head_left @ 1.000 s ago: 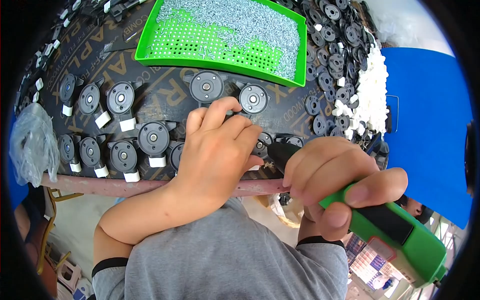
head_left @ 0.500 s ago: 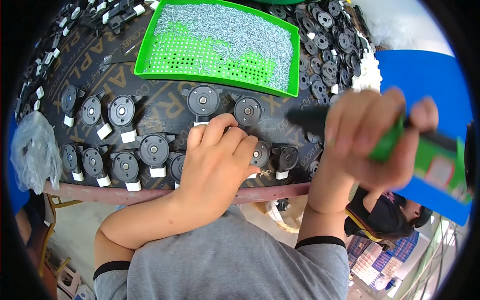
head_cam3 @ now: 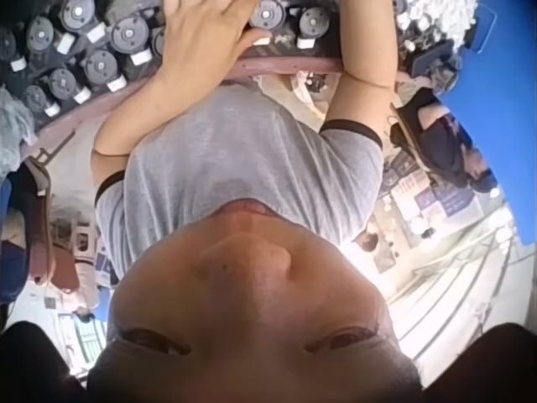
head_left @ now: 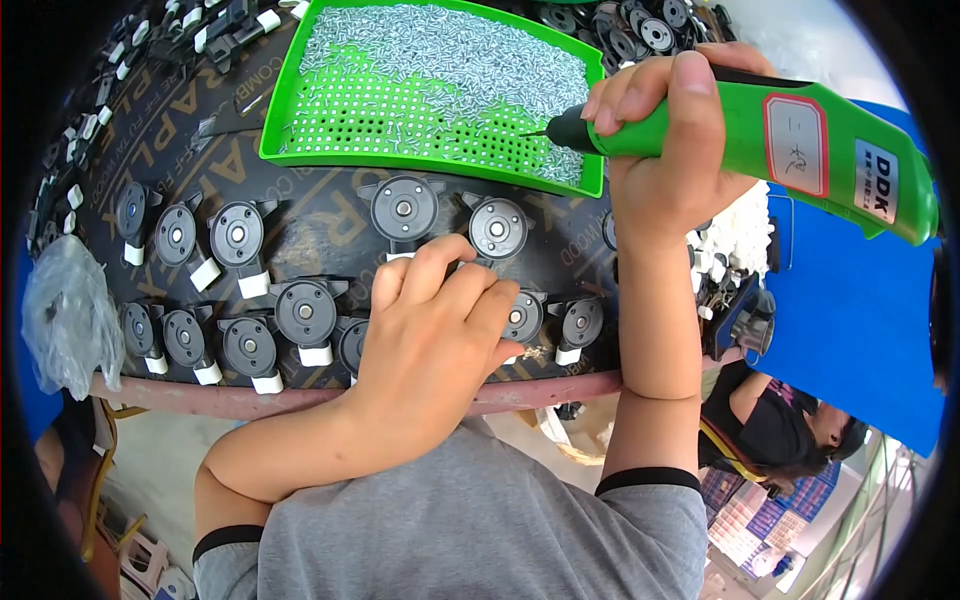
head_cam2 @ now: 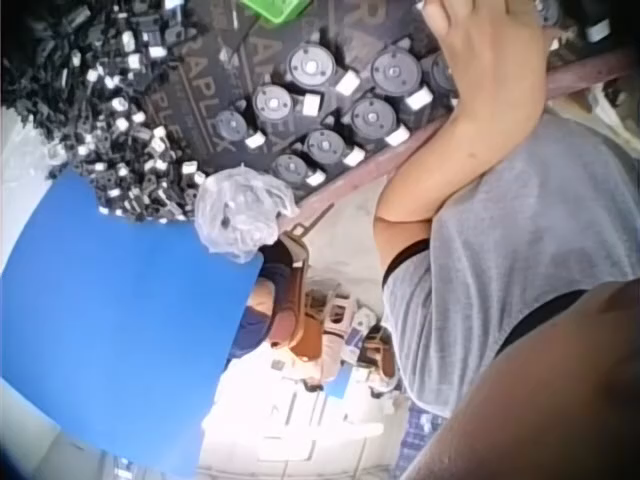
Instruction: Assembling small motors by placing components together and fastening them with an electric screwdriver.
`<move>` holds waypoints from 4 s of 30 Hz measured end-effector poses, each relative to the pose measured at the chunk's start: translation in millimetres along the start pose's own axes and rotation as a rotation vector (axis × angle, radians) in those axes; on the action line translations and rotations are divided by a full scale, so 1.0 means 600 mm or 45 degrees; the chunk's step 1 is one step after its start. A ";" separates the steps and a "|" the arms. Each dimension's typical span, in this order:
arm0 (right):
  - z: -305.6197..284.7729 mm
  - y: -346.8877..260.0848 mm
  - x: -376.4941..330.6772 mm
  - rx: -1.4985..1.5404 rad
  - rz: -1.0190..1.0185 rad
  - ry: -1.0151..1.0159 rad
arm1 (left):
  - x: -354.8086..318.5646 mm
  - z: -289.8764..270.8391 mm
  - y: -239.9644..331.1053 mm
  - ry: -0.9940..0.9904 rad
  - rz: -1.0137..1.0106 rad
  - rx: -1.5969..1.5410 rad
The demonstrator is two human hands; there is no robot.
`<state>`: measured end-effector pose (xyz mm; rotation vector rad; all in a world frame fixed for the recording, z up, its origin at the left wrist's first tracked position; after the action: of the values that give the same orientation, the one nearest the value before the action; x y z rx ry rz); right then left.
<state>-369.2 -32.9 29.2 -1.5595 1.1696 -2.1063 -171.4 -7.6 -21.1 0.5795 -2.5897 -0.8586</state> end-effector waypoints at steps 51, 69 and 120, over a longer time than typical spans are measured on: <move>0.043 -0.204 -0.159 -0.063 0.204 -0.241 | -0.005 -0.002 0.007 0.128 0.059 -0.001; 0.028 -0.203 -0.151 0.074 0.102 -0.207 | -0.009 -0.004 0.008 0.123 0.024 -0.023; 0.049 -0.198 -0.140 0.021 0.214 -0.619 | -0.006 0.007 0.014 0.092 0.009 0.099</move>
<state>-282.6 82.7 62.4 -1.7599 1.0569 -1.5075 -172.2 2.3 -19.7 0.6109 -2.5677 -0.7234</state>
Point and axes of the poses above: each hand's wrist, its own x-axis towards the middle knuckle, its own z-axis out of the palm, y = z × x, the point moved 4 cm from there along x, towards the middle knuckle, and after that the axes turned 2 degrees about x, right-handed, at the moved point
